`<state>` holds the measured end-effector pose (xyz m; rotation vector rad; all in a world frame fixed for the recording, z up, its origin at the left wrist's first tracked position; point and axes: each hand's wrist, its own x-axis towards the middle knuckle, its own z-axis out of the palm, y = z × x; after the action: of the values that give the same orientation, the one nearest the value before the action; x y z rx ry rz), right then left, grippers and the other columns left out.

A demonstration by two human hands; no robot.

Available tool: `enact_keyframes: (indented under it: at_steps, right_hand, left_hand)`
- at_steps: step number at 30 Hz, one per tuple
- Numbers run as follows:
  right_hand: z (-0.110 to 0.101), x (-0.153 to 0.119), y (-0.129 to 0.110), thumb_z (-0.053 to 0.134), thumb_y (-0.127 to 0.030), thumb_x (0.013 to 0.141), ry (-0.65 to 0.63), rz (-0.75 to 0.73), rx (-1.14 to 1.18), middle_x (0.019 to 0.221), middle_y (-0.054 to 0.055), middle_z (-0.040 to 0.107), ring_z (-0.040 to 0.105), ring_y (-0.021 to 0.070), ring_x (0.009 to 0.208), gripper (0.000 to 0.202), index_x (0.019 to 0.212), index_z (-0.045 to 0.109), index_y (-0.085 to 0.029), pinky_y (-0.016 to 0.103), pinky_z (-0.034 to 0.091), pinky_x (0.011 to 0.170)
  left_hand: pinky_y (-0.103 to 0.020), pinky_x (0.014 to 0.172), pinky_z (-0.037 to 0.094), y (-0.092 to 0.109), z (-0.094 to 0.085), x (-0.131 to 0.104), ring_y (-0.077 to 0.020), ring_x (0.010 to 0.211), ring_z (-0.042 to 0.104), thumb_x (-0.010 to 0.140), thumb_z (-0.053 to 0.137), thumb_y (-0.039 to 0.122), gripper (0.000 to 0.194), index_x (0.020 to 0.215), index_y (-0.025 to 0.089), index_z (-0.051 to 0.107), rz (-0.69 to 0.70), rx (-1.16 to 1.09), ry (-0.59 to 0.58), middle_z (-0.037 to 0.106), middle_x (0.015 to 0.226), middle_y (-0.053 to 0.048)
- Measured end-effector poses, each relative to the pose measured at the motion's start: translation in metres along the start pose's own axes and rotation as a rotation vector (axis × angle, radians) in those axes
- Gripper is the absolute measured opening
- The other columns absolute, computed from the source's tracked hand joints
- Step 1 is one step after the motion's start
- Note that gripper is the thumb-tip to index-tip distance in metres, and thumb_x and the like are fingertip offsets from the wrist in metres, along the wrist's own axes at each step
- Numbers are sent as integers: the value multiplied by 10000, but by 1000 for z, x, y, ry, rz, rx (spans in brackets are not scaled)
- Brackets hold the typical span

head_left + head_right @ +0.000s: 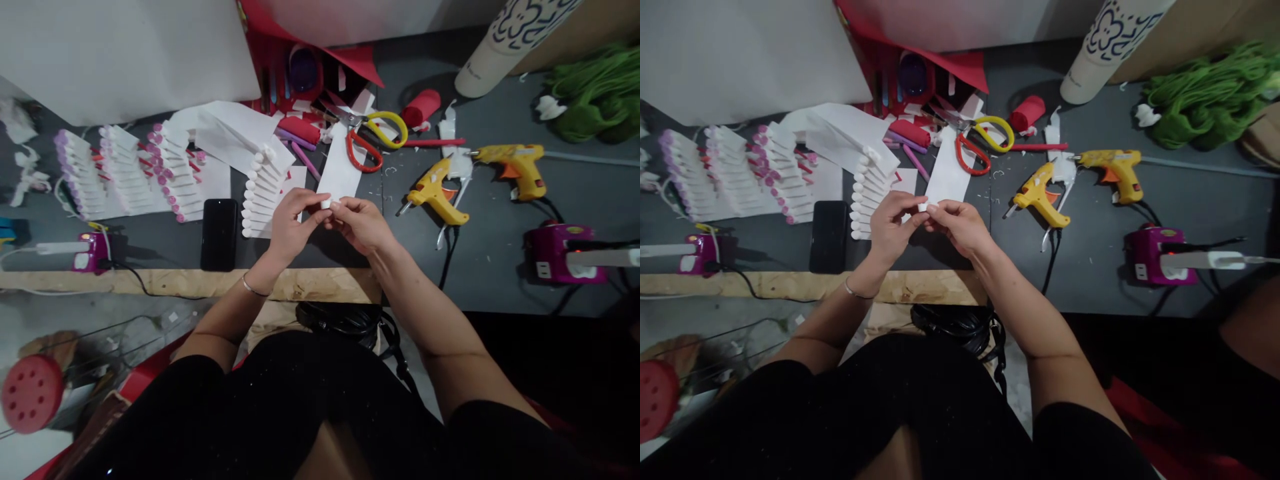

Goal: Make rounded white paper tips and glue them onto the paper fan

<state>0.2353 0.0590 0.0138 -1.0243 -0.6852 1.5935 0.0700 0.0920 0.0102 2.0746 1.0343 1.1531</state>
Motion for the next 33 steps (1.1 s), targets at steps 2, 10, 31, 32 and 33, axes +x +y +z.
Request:
enact_keyframes:
  at_steps: [2, 10, 31, 32, 33]
  right_hand:
    - [1, 0, -2, 982, -658, 503, 1, 32, 20, 645, -30, 699, 669, 113, 644, 528, 652, 720, -224, 268, 621, 665]
    - [3, 1, -4, 1000, -649, 424, 37, 102, 30, 643, -22, 689, 668, 110, 644, 559, 624, 720, -209, 232, 604, 574]
    - [-1, 1, -5, 944, -584, 588, 146, -23, -107, 731, 19, 751, 657, 124, 634, 459, 690, 723, -195, 266, 589, 567]
    - [-2, 1, -6, 937, -596, 608, 151, -39, -98, 755, 22, 756, 660, 121, 643, 466, 698, 713, -197, 259, 587, 566]
    - [-3, 2, -7, 925, -617, 629, 160, -55, -85, 779, 23, 758, 659, 115, 647, 480, 703, 699, -200, 249, 582, 561]
  left_hand:
    - [-299, 806, 566, 1, -2, 1, -139, 853, 686, 982, 684, 529, 296, 1065, 266, 792, 15, 65, 3, 749, 972, -29]
    - [-299, 819, 586, 0, -12, 2, -152, 868, 725, 1015, 655, 472, 273, 1043, 248, 808, 115, 216, -22, 800, 982, -48]
    - [-288, 857, 613, -13, -24, 0, -174, 926, 777, 999, 681, 338, 203, 1044, 211, 832, 133, 254, -89, 831, 987, -68]
    - [-284, 824, 616, -16, -23, 0, -170, 889, 775, 969, 721, 373, 201, 1013, 217, 839, 43, 163, -57, 831, 959, -59]
    - [-279, 781, 617, -19, -21, 1, -162, 835, 769, 932, 762, 413, 217, 984, 219, 844, -60, 51, -14, 828, 917, -48]
